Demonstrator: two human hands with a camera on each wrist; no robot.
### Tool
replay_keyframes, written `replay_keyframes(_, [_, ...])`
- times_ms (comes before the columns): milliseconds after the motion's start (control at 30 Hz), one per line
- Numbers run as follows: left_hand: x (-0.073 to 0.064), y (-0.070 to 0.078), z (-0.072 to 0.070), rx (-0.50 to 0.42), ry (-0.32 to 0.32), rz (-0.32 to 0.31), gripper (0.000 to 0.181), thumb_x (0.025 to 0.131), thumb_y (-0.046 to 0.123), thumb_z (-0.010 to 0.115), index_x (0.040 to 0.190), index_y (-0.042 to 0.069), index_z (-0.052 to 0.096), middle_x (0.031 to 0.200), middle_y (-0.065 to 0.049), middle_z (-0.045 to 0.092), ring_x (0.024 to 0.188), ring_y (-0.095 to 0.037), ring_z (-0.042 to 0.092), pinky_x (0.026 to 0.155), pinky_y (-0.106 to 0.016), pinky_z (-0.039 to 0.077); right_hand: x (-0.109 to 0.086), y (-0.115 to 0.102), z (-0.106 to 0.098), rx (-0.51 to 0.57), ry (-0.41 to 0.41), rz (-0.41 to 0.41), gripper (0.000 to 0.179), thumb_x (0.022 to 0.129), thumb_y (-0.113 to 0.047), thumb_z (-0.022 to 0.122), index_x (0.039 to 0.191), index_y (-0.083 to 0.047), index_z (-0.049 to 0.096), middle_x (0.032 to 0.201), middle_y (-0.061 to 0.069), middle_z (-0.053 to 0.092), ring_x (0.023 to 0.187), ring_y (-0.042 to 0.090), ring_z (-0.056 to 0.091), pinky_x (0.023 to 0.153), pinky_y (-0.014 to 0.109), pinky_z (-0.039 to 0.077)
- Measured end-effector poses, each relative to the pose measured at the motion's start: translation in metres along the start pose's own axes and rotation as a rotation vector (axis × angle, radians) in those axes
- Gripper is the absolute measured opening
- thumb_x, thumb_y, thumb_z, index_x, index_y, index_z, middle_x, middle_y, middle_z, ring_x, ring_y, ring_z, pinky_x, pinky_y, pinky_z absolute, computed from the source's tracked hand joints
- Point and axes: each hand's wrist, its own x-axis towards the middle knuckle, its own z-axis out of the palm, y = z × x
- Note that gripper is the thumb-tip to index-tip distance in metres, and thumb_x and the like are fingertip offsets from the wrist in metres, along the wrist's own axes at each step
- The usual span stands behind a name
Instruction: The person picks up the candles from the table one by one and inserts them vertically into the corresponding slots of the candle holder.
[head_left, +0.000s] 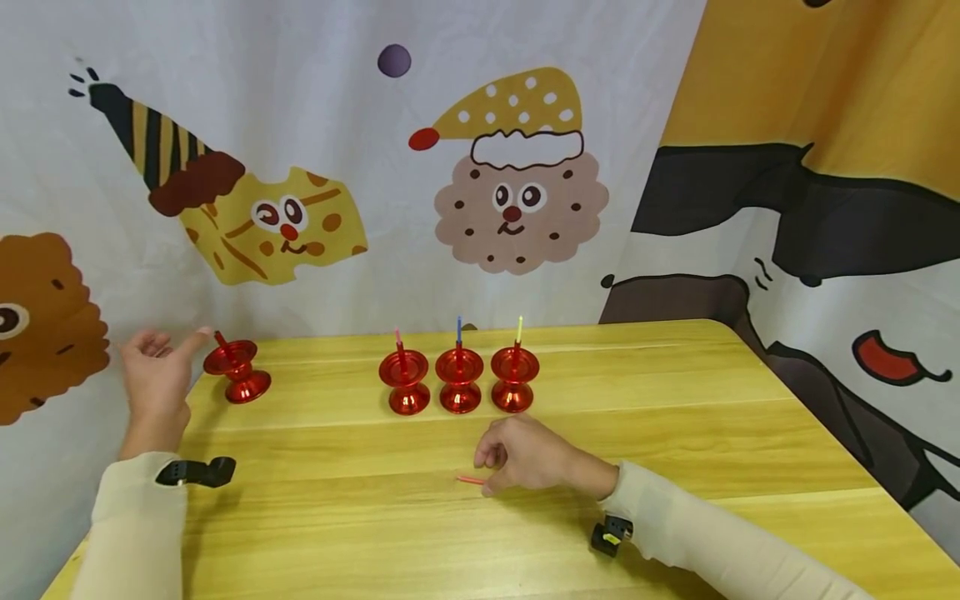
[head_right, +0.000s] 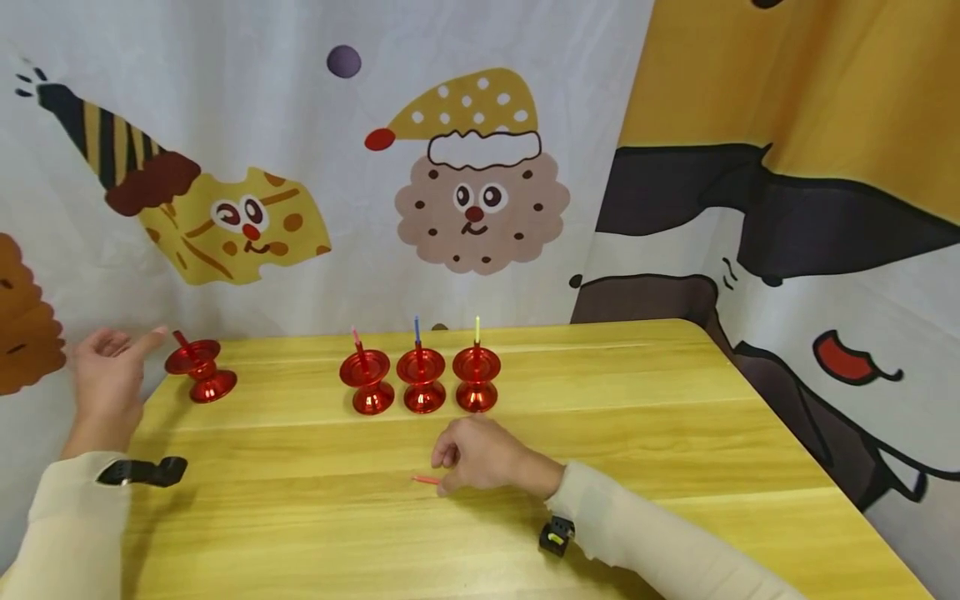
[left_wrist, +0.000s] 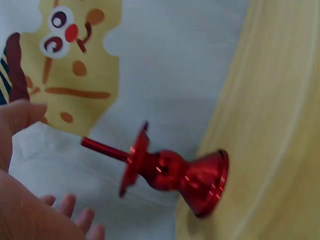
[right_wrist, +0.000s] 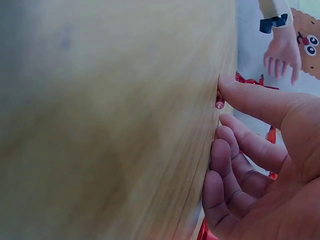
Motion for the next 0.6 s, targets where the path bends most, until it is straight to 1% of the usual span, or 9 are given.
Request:
replay_keyframes(67, [0.003,-0.005,-0.003,0.099,-0.086,-0.003,0.103,0.104,0.041,0.076,0.178,0.020,0.007,0.178,-0.002,0.021,0.165,-0.020,0.015,0.133,-0.036,0.016,0.000,0.000,0.000,-0.006,0.000,0.003,0.025,0.080,-0.012,0.101,0.095,-0.013,0.081,0.089,-0.010,0.069,0.082,0.003,0.062,0.076,0.022,0.055])
replay_keyframes(100, [0.005,-0.008,-0.003,0.131,-0.124,0.000,0.105,0.105,0.042,0.074,0.178,0.018,0.003,0.182,-0.005,0.015,0.167,-0.023,0.011,0.134,-0.041,0.014,-0.001,-0.001,0.000,-0.008,0.000,0.003,0.025,0.081,-0.012,0.101,0.095,-0.013,0.081,0.089,-0.010,0.069,0.082,0.002,0.062,0.076,0.022,0.055])
replay_keyframes(167, [0.007,-0.012,-0.003,0.175,-0.191,0.011,0.106,0.107,0.041,0.071,0.178,0.013,-0.002,0.185,-0.007,0.004,0.169,-0.029,0.006,0.135,-0.047,0.012,-0.001,-0.001,0.000,-0.013,0.001,-0.003,0.025,0.081,-0.012,0.101,0.095,-0.013,0.081,0.089,-0.011,0.069,0.082,0.002,0.062,0.076,0.022,0.055])
replay_keyframes(267, [0.009,-0.018,-0.002,0.223,-0.258,0.024,0.105,0.109,0.040,0.067,0.177,0.009,-0.007,0.184,-0.014,0.001,0.168,-0.037,0.005,0.134,-0.051,0.011,-0.002,-0.002,-0.001,-0.012,0.002,-0.011,0.025,0.081,-0.013,0.101,0.095,-0.013,0.081,0.089,-0.010,0.070,0.081,0.001,0.062,0.075,0.021,0.055])
replay_keyframes(400, [0.012,-0.025,0.000,0.299,-0.306,0.054,0.100,0.111,0.040,0.063,0.175,0.002,-0.004,0.183,-0.022,0.003,0.166,-0.044,0.008,0.133,-0.055,0.013,-0.001,-0.002,-0.001,-0.012,0.005,-0.024,0.025,0.080,-0.012,0.101,0.095,-0.013,0.081,0.087,-0.010,0.071,0.080,0.002,0.063,0.075,0.021,0.055])
replay_keyframes(500, [0.013,-0.028,0.002,0.342,-0.311,0.072,0.097,0.112,0.040,0.061,0.174,-0.002,0.000,0.182,-0.025,0.004,0.165,-0.048,0.012,0.132,-0.058,0.016,-0.001,-0.002,-0.001,-0.012,0.006,-0.028,0.025,0.080,-0.012,0.101,0.095,-0.013,0.081,0.087,-0.010,0.071,0.080,0.002,0.063,0.074,0.021,0.055])
replay_keyframes(600, [0.013,-0.030,0.004,0.363,-0.310,0.079,0.096,0.112,0.040,0.061,0.174,-0.003,0.002,0.181,-0.027,0.004,0.164,-0.050,0.015,0.130,-0.061,0.020,-0.001,-0.003,-0.001,-0.010,0.008,-0.027,0.025,0.080,-0.011,0.101,0.094,-0.012,0.080,0.087,-0.010,0.071,0.080,0.001,0.062,0.074,0.021,0.055])
